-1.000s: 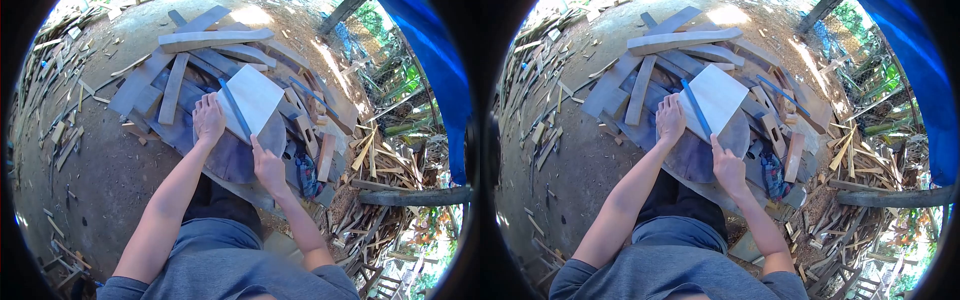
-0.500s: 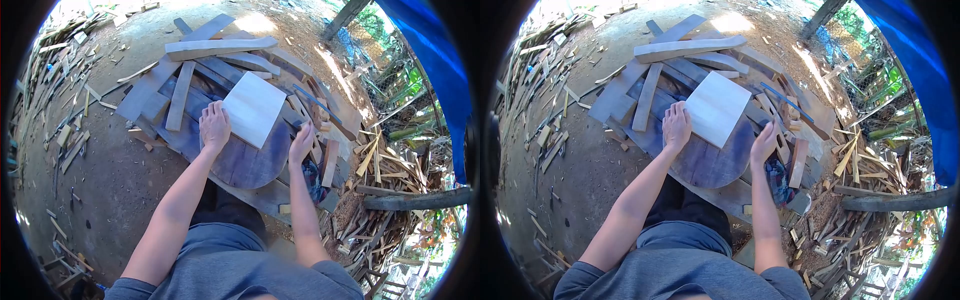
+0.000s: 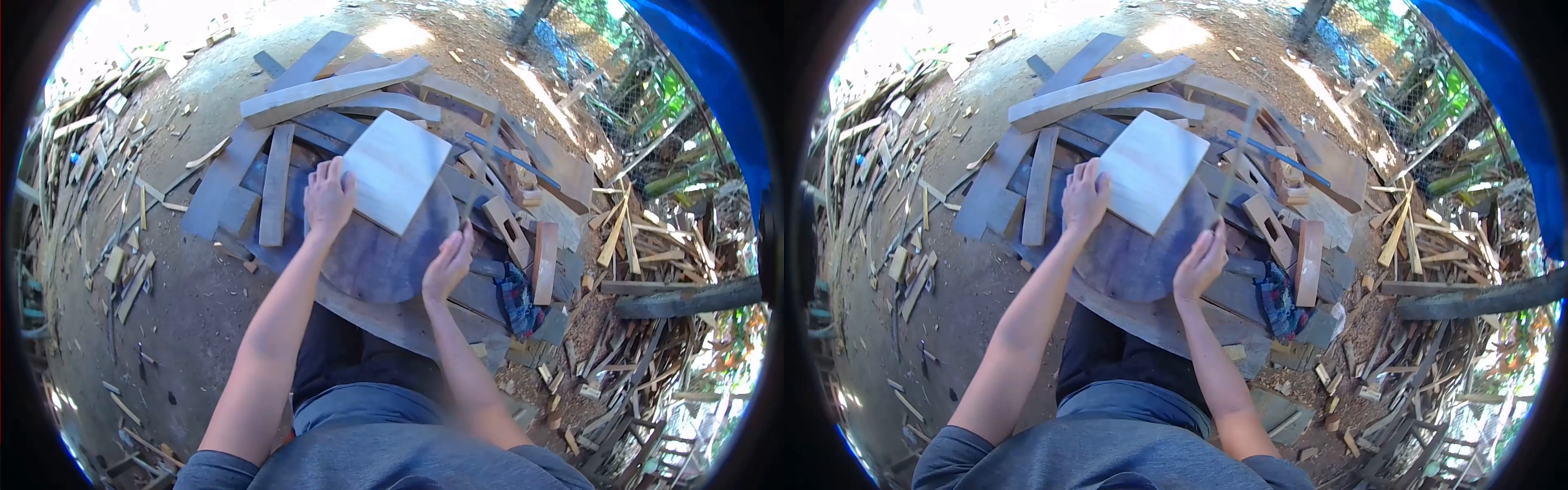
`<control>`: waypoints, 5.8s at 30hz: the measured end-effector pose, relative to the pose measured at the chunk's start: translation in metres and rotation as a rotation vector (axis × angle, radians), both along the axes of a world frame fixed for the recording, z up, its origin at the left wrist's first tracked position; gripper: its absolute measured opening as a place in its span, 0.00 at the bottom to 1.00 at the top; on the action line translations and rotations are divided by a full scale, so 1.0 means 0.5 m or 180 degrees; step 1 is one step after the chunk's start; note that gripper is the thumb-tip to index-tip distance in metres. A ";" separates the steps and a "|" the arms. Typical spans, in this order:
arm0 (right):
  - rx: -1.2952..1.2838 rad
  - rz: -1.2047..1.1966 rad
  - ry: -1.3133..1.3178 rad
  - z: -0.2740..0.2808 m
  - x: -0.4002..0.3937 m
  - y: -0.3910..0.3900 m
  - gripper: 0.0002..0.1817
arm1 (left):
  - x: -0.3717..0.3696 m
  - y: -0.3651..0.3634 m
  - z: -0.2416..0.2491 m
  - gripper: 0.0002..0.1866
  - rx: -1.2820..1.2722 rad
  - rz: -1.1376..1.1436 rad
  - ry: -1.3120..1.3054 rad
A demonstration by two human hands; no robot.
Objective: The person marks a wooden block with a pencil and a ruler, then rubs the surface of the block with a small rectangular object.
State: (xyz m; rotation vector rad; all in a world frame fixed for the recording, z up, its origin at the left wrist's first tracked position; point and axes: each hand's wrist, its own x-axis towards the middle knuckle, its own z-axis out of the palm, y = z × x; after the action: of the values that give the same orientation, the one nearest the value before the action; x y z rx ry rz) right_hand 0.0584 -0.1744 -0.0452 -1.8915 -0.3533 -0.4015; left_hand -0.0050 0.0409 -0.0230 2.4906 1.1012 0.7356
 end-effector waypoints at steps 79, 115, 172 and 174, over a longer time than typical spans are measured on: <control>-0.2619 0.1005 -0.1432 0.086 0.009 0.022 0.21 | -0.011 -0.028 0.035 0.32 0.0449 -0.0382 0.0699; -0.2806 0.1619 -0.0305 0.136 -0.002 -0.040 0.19 | -0.040 0.001 0.019 0.29 0.0361 -0.0423 0.1024; -0.3156 0.1968 -0.1038 0.154 -0.034 -0.018 0.23 | -0.089 0.006 0.069 0.37 0.1027 -0.0853 0.0780; -0.2990 0.2045 -0.1094 0.151 -0.057 -0.033 0.22 | -0.111 -0.007 0.078 0.37 0.1040 -0.0822 0.0861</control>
State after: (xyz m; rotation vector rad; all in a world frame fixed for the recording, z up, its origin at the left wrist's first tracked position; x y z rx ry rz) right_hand 0.0300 -0.1909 0.0303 -2.4256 -1.5413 -0.1059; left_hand -0.0606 0.0375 0.0160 3.0077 0.7624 0.5509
